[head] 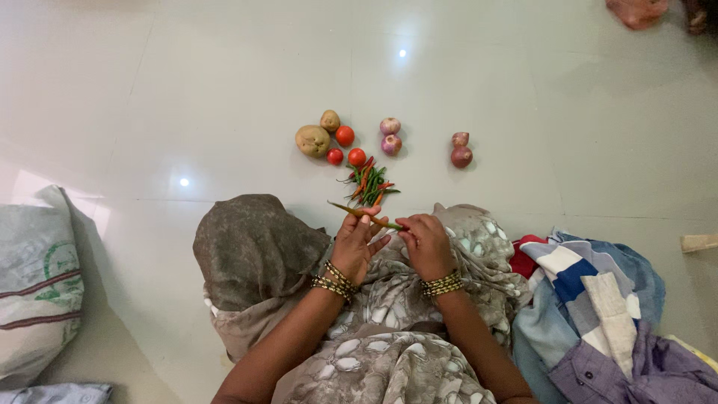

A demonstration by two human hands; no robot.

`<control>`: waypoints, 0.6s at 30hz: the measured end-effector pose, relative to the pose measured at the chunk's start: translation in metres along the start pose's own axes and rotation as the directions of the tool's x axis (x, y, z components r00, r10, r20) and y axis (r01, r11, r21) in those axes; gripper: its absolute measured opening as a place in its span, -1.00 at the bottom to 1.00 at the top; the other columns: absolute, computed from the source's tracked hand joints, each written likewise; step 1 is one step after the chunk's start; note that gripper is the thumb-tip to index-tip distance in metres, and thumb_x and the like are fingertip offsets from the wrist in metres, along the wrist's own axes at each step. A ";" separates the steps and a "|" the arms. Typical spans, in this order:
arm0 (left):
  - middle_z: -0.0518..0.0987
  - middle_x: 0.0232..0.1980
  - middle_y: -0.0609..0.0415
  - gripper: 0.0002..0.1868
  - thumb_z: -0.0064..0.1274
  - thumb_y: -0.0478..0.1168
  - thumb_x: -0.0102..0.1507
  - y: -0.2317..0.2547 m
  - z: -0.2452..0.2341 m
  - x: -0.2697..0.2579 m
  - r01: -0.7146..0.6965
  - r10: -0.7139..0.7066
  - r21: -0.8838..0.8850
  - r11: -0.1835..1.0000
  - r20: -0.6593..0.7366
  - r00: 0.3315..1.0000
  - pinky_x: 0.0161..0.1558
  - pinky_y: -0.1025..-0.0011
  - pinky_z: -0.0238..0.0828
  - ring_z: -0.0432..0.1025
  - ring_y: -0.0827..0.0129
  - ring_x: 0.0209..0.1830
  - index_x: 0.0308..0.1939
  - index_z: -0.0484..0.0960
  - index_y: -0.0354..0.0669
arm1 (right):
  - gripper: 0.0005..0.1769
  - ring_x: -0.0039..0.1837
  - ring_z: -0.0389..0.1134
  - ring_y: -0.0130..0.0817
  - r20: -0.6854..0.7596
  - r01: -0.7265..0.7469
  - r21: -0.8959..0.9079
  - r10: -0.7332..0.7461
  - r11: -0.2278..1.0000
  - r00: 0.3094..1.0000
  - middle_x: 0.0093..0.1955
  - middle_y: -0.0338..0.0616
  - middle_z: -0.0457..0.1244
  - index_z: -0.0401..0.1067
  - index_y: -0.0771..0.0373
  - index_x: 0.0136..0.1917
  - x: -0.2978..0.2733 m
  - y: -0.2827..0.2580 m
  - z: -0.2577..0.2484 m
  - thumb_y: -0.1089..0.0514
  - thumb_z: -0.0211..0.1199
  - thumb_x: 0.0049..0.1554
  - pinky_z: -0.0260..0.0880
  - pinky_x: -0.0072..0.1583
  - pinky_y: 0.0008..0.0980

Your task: The person sits on the floor and sorts various vegetables, including green and red chilies, tomatoes, onions, and potatoes. They pick up the chilies and arrange them into a pile, then handle a potato by turning it over in their hands before placing it back with the other vegetables.

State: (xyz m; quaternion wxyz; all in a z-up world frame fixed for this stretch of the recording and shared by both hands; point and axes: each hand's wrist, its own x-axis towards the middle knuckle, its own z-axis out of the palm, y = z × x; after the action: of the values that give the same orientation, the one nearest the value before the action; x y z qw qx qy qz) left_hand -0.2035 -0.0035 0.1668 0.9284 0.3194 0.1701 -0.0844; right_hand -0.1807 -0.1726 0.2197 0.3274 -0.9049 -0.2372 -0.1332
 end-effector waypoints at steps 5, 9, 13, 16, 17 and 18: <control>0.61 0.15 0.11 -0.84 -0.18 -0.08 0.46 -0.003 0.003 -0.002 -0.035 0.035 0.013 0.999 -0.019 0.999 0.00 0.29 0.57 0.55 0.30 0.10 0.02 0.46 0.03 | -0.73 -0.05 0.40 -0.19 0.033 -0.108 0.074 0.106 0.991 0.994 -0.01 -0.06 0.30 0.56 0.24 0.11 -0.002 0.008 0.003 0.30 0.32 0.11 0.43 -0.02 -0.29; 0.68 0.02 0.08 -0.83 -0.18 -0.06 0.45 -0.011 -0.001 0.006 0.002 0.000 0.029 1.000 -0.073 0.997 -0.08 0.33 0.57 0.61 0.29 -0.05 0.01 0.45 0.04 | -0.75 -0.08 0.41 -0.35 0.151 -0.242 0.222 0.211 0.945 0.966 -0.01 -0.13 0.31 0.51 0.28 0.12 -0.007 0.022 0.014 0.30 0.29 0.14 0.44 -0.07 -0.38; 0.67 -0.11 0.07 -0.80 -0.20 -0.04 0.44 -0.014 -0.003 0.023 0.002 0.008 0.075 0.997 -0.138 0.990 -0.19 0.37 0.59 0.63 0.31 -0.17 0.04 0.46 0.04 | -0.80 -0.04 0.39 -0.50 0.221 -0.422 0.446 0.360 0.790 0.907 -0.03 -0.27 0.36 0.48 0.29 0.09 -0.007 0.043 0.037 0.27 0.26 0.17 0.45 -0.01 -0.45; 0.62 -0.24 0.13 -0.76 -0.22 0.00 0.45 -0.019 -0.007 0.033 0.022 -0.009 0.073 0.997 -0.185 0.983 -0.32 0.46 0.52 0.58 0.38 -0.31 0.08 0.45 0.06 | -0.84 -0.10 0.28 -0.55 0.369 -0.573 0.665 0.456 0.479 0.810 -0.11 -0.29 0.31 0.49 0.29 0.12 -0.010 0.061 0.054 0.22 0.21 0.28 0.31 -0.08 -0.51; 0.59 -0.28 0.15 -0.74 -0.22 0.01 0.45 -0.021 -0.009 0.037 0.033 -0.014 0.092 0.995 -0.202 0.979 -0.38 0.49 0.46 0.54 0.41 -0.37 0.11 0.45 0.07 | -0.84 -0.14 0.22 -0.55 0.415 -0.589 0.731 0.459 0.346 0.785 -0.14 -0.28 0.28 0.50 0.29 0.14 -0.010 0.067 0.060 0.20 0.20 0.33 0.24 -0.11 -0.53; 0.57 -0.32 0.18 -0.72 -0.23 0.02 0.45 -0.023 -0.010 0.042 0.044 -0.018 0.112 0.993 -0.219 0.976 -0.43 0.51 0.41 0.50 0.45 -0.43 0.14 0.45 0.08 | -0.84 -0.11 0.23 -0.58 0.398 -0.575 0.730 0.454 0.370 0.797 -0.11 -0.30 0.30 0.49 0.29 0.12 -0.011 0.071 0.063 0.21 0.21 0.31 0.27 -0.08 -0.56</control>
State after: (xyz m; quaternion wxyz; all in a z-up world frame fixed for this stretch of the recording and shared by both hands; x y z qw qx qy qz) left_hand -0.1731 -0.0167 0.1308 0.8827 0.3773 0.2703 -0.0732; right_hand -0.1481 -0.1830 0.1304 0.7186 -0.6764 0.0032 0.1616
